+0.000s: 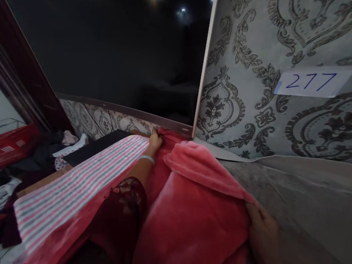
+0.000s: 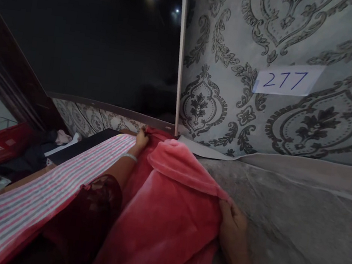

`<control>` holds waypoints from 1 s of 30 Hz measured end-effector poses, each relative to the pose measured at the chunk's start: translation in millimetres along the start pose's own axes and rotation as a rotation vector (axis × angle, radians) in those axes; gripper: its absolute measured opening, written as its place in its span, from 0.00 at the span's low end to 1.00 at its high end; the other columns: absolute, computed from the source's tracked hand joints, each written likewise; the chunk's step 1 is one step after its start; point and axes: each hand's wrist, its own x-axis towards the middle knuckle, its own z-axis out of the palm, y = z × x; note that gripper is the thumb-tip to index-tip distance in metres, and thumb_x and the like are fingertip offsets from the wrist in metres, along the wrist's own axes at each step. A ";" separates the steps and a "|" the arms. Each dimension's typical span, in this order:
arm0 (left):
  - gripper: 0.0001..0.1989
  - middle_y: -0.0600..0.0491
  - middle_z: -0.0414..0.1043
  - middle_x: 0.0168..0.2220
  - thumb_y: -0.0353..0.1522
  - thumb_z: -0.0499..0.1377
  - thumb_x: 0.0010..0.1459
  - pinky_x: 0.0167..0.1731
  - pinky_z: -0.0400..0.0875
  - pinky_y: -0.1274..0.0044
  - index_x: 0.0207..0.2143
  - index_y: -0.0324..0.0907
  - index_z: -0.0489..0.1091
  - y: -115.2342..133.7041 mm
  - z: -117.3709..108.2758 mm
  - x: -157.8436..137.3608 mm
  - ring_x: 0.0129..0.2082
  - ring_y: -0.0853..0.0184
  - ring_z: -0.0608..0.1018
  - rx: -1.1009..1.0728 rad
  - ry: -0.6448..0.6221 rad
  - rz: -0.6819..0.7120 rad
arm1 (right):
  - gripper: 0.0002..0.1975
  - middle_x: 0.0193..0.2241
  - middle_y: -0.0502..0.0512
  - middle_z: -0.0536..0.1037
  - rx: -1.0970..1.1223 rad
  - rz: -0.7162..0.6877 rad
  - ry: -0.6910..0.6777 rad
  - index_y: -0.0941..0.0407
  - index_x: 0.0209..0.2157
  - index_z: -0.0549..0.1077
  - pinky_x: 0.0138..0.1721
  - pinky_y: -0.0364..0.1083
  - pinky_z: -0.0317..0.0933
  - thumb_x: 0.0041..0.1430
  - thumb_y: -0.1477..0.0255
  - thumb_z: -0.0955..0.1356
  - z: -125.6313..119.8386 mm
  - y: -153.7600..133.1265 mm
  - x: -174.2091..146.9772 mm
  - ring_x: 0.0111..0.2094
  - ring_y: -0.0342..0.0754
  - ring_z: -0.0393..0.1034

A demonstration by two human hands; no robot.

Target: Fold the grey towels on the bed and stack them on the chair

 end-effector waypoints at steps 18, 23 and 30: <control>0.20 0.40 0.61 0.65 0.35 0.52 0.68 0.59 0.62 0.66 0.59 0.43 0.69 -44.5 -35.8 -78.6 0.63 0.54 0.65 0.295 -0.245 0.164 | 0.16 0.26 0.53 0.75 -0.134 0.051 0.000 0.55 0.28 0.75 0.28 0.46 0.60 0.48 0.57 0.66 -4.5 -2.9 -0.6 0.32 0.53 0.68; 0.18 0.41 0.74 0.53 0.33 0.49 0.69 0.51 0.68 0.72 0.55 0.40 0.71 -101.3 -97.3 -148.7 0.53 0.58 0.75 0.338 -0.290 0.055 | 0.12 0.22 0.52 0.70 -0.138 -0.028 -0.035 0.53 0.26 0.73 0.25 0.47 0.55 0.48 0.59 0.66 -6.9 1.2 -0.4 0.28 0.51 0.63; 0.10 0.47 0.79 0.44 0.33 0.58 0.64 0.41 0.70 0.76 0.44 0.40 0.75 -155.1 -170.0 -238.2 0.43 0.61 0.80 0.371 -0.354 -0.095 | 0.12 0.20 0.52 0.67 -0.176 -0.142 -0.067 0.51 0.21 0.69 0.25 0.49 0.53 0.52 0.59 0.65 -10.4 6.4 -0.8 0.26 0.51 0.60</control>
